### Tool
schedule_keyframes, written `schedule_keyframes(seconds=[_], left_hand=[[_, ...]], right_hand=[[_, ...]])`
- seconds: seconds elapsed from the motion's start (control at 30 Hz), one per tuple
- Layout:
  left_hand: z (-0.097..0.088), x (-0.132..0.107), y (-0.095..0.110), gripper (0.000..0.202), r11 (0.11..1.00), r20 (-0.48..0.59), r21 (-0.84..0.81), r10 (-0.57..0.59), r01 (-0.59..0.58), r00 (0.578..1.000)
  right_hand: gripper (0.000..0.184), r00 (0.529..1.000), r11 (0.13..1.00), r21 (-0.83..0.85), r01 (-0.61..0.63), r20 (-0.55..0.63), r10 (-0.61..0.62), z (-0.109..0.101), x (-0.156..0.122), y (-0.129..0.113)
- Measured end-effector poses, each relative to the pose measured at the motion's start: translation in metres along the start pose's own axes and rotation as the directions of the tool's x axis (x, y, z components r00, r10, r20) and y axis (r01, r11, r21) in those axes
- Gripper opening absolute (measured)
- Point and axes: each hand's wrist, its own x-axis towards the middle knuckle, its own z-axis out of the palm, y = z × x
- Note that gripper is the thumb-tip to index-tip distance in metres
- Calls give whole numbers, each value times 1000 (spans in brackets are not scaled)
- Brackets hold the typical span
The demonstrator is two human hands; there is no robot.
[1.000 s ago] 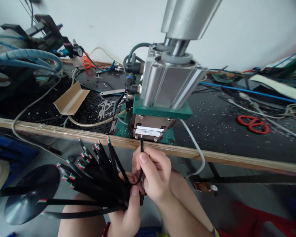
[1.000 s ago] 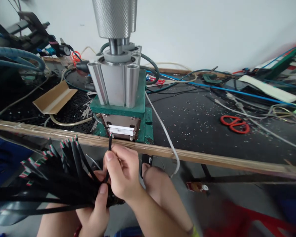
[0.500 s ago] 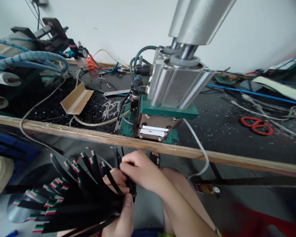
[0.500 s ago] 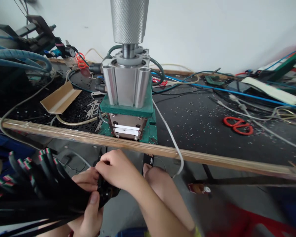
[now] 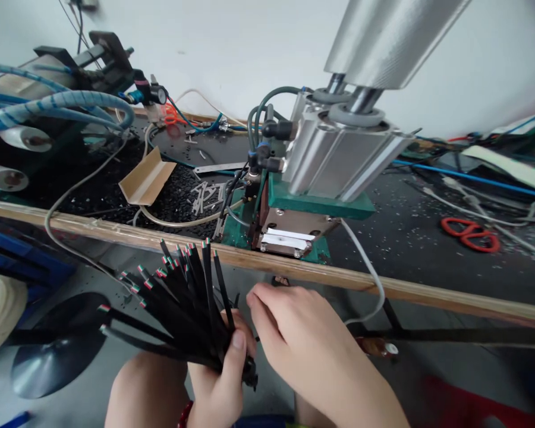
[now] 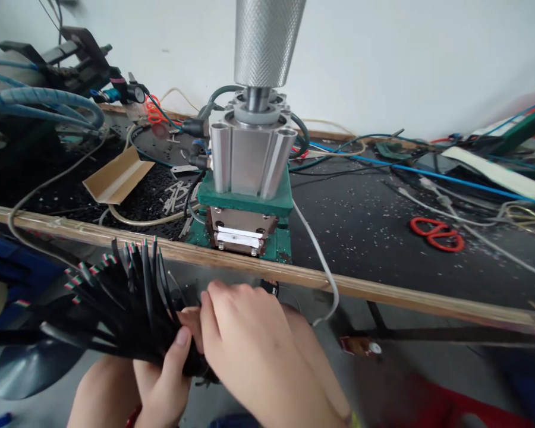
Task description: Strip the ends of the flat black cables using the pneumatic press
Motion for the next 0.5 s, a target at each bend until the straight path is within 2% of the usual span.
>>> schedule_keyframes(seconds=[0.03,0.1,0.17,0.3,0.4,0.5], left_hand=[[1,-5,-2,39,997,-75,1,-75,76,994],[2,-14,-8,29,982,-244,34,-174,188,954],[3,-21,-12,33,967,-359,84,-196,240,913],[12,-20,-9,32,972,-332,91,-174,215,927],[21,-15,-1,38,984,-272,13,-167,177,948],[26,-11,2,33,987,-245,-47,-161,154,956]], right_hand=[[38,996,986,156,62,-79,-51,-2,-4,-3],[33,976,877,444,186,-188,-112,-2,-5,-7],[33,957,759,593,270,-250,-146,3,2,-11],[45,901,616,682,394,-421,-109,22,21,-9],[39,839,494,734,466,-544,17,39,30,-5],[36,798,400,780,482,-579,166,48,34,-4]])
